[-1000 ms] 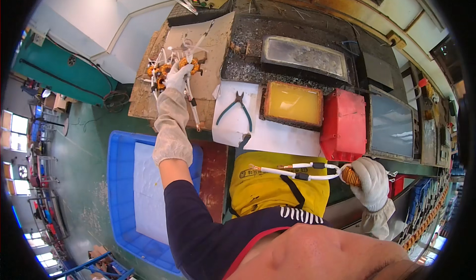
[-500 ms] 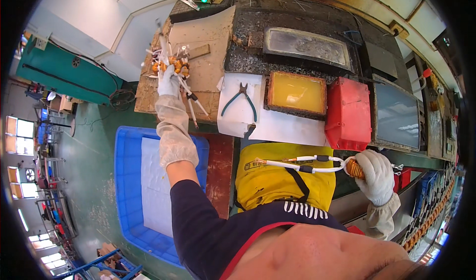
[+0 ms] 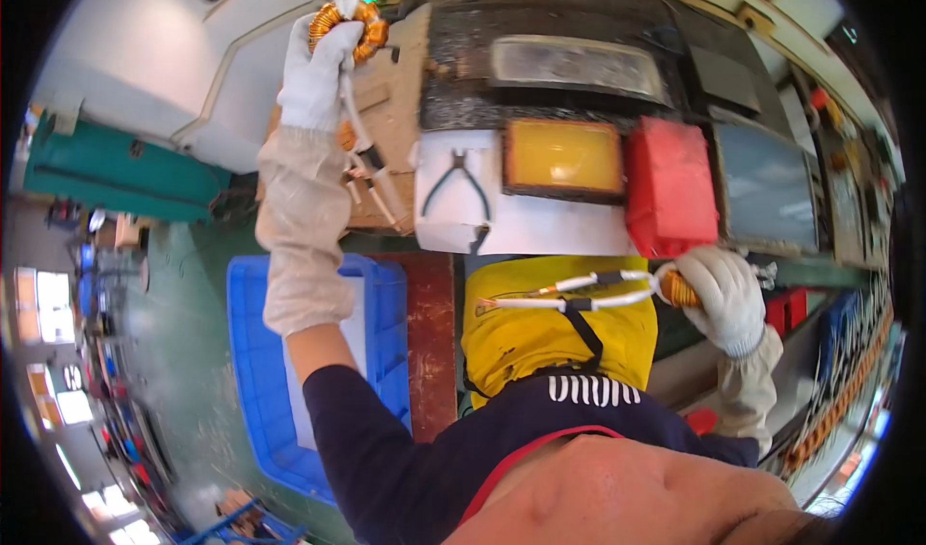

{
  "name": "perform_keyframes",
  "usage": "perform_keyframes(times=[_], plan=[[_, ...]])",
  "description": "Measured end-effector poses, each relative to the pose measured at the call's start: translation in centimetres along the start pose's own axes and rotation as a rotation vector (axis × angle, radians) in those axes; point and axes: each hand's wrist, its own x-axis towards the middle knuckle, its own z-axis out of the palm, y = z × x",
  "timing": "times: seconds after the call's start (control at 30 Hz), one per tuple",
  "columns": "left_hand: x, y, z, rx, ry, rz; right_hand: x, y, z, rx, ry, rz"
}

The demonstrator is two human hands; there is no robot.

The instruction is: The person dips the wire leads of toroid coils into a solder pot, joins the coils together by hand, and places the assembled units onto a rack.

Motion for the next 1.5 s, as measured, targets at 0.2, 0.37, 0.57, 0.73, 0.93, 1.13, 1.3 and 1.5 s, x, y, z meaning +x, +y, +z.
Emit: perform_keyframes(times=[0.2,0.37,0.57,0.73,0.93,1.13,1.3,1.5], plan=[[-4.7,-0.7,9.3,0.382,-0.452,-0.115,-0.6,2.3,0.6,-0.025,0.077,0.040],[-9.2,-0.1,20.1,0.638,-0.749,-0.172,-2.9,3.4,0.8,-0.052,0.116,0.108],[-11.7,-5.5,30.7,0.840,-0.949,0.061,-3.7,5.1,1.9,0.001,0.191,0.120],[-13.8,-8.4,34.5,0.903,-1.007,0.024,-4.2,7.5,2.7,0.041,0.180,0.166],[-12.4,-7.6,33.8,0.889,-1.156,0.007,-2.8,10.1,5.3,0.031,0.229,0.138],[-11.9,-7.6,32.3,0.840,-1.234,0.042,-1.1,10.9,7.1,0.045,0.224,0.202],[-12.1,-7.9,31.8,0.894,-1.271,0.097,-0.5,10.5,7.8,0.026,0.264,0.284],[-12.7,-7.8,32.1,0.931,-1.200,0.074,0.1,9.9,6.3,-0.105,0.347,0.271]])
